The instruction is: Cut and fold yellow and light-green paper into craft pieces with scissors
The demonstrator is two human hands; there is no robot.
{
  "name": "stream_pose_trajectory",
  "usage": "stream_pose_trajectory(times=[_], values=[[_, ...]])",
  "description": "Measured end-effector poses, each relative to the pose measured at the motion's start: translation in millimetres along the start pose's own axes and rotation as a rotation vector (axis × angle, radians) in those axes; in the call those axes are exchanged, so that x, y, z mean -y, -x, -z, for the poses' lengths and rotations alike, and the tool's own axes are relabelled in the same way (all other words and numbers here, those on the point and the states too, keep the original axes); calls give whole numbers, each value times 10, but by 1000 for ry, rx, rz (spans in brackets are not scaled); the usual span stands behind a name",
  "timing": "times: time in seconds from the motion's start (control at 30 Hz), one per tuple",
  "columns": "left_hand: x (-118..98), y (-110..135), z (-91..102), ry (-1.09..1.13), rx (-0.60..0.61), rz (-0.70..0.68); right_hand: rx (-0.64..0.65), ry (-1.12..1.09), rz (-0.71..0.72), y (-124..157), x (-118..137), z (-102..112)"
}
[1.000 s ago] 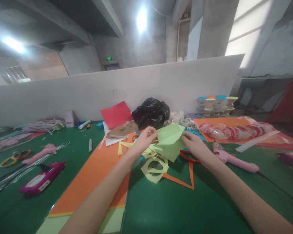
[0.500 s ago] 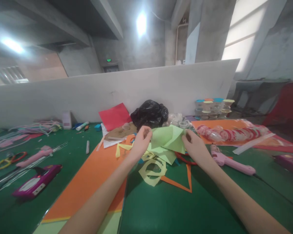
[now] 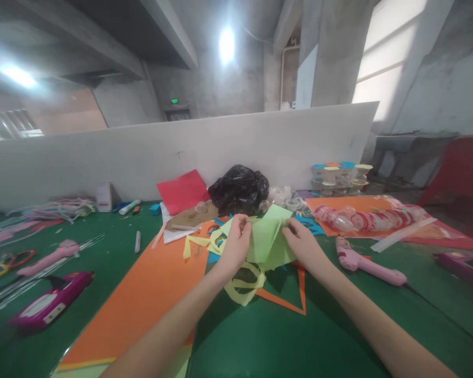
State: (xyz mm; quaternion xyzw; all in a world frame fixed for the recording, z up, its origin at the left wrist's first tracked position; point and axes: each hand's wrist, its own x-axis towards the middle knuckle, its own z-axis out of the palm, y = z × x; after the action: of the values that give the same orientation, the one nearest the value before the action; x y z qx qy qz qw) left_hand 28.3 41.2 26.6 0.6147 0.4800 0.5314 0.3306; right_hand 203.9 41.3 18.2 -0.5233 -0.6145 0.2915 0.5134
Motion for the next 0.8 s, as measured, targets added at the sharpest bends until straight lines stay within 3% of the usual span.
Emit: stream_pose_trajectory(times=[0.13,0.3,0.63,0.8], values=[[-20,64,-63,81,-8,114,21,-116,-107,-51,-30,4],[-23,113,-101,139,7,187,6,-138,-120,-67,-34,19],[-117,222,-193,257,180,162,-105,-87,-52,-91,-104,-36],[-151,287,-241,194,253,149,-136,-112,-22,-111,-169,-35]])
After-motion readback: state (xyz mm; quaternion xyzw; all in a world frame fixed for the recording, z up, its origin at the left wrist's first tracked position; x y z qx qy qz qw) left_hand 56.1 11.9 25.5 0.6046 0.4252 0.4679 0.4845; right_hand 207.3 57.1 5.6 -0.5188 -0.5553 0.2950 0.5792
